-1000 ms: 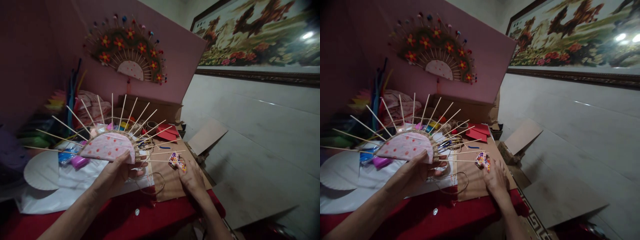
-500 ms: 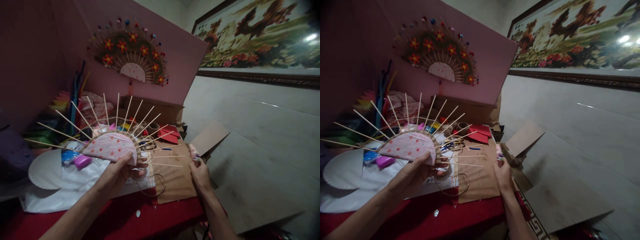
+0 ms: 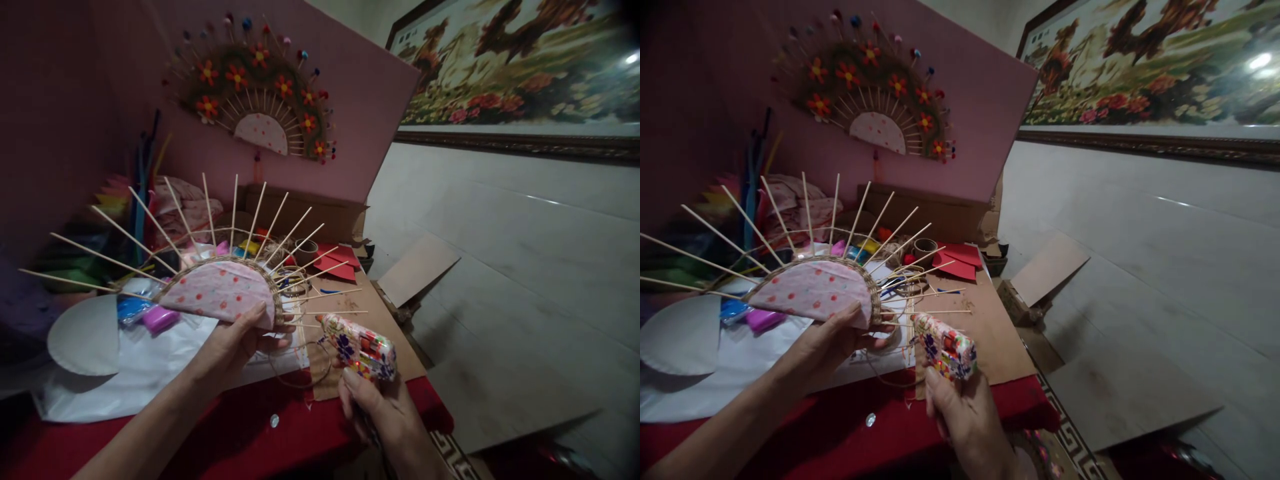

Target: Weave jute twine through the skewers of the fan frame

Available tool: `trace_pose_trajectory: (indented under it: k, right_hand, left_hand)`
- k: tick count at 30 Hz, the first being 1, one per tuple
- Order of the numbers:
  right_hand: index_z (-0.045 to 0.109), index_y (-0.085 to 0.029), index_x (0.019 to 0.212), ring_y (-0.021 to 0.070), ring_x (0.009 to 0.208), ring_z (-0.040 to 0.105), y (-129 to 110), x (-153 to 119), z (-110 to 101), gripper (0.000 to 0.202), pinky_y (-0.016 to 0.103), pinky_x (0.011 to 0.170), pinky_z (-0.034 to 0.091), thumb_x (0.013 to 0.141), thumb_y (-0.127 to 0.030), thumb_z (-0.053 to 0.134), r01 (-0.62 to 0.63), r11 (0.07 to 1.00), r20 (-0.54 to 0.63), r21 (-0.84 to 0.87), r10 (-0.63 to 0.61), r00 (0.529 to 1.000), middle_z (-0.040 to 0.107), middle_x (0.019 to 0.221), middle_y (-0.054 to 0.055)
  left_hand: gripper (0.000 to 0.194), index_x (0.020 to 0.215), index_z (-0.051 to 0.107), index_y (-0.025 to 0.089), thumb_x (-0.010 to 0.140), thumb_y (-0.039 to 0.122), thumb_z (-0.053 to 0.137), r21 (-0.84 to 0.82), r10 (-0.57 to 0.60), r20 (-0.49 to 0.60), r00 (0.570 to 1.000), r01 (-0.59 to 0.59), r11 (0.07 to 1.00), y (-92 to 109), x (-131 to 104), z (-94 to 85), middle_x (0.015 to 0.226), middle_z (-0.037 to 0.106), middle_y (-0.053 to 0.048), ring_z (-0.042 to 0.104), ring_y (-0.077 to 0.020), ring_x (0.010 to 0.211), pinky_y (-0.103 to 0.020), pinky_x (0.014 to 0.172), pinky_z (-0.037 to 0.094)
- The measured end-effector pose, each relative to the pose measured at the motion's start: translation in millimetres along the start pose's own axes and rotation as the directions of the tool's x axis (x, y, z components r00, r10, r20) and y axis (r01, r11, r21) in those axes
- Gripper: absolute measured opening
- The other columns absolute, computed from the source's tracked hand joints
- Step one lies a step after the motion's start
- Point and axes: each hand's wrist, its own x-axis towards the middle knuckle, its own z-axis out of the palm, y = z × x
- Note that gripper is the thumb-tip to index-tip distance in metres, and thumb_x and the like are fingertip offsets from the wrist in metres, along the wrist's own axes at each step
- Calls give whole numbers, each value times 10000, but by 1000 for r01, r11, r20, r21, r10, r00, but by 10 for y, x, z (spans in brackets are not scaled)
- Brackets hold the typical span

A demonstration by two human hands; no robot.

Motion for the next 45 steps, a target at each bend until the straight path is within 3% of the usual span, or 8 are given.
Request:
trace_pose_trajectory:
  k: [10, 21, 45]
  right_hand:
    - [470, -178, 631, 54, 361, 300, 100, 89, 35, 416, 207, 364, 212, 844, -535, 456, -22, 999, 21, -35, 22, 1000, 359, 461, -61]
    - [428, -195, 578, 68, 371, 285, 14, 92, 92, 428, 219, 368, 200, 818, -543, 494, -56, 998, -21, 10, 57, 998, 344, 417, -62]
    - [539, -196, 616, 102, 401, 363, -93, 86, 95, 400, 223, 399, 308, 769, -566, 546, -76, 997, -48, 15, 77, 996, 370, 406, -45]
  left_hand:
    - [238, 936, 632, 91, 847, 284, 526, -13, -17, 15, 1000, 17, 1000, -8, 17, -6, 931, 696, -160, 652, -288, 880, -376, 688, 533]
    - [233, 952, 639, 107, 849, 285, 529, -23, -3, 12, 1000, 4, 1000, -13, 13, 2, 944, 701, -139, 651, -284, 893, -430, 767, 520]
    - [200, 932, 621, 124, 805, 275, 589, -63, -23, -31, 999, 21, 998, 1, -15, 24, 893, 716, -122, 668, -274, 860, -400, 745, 528]
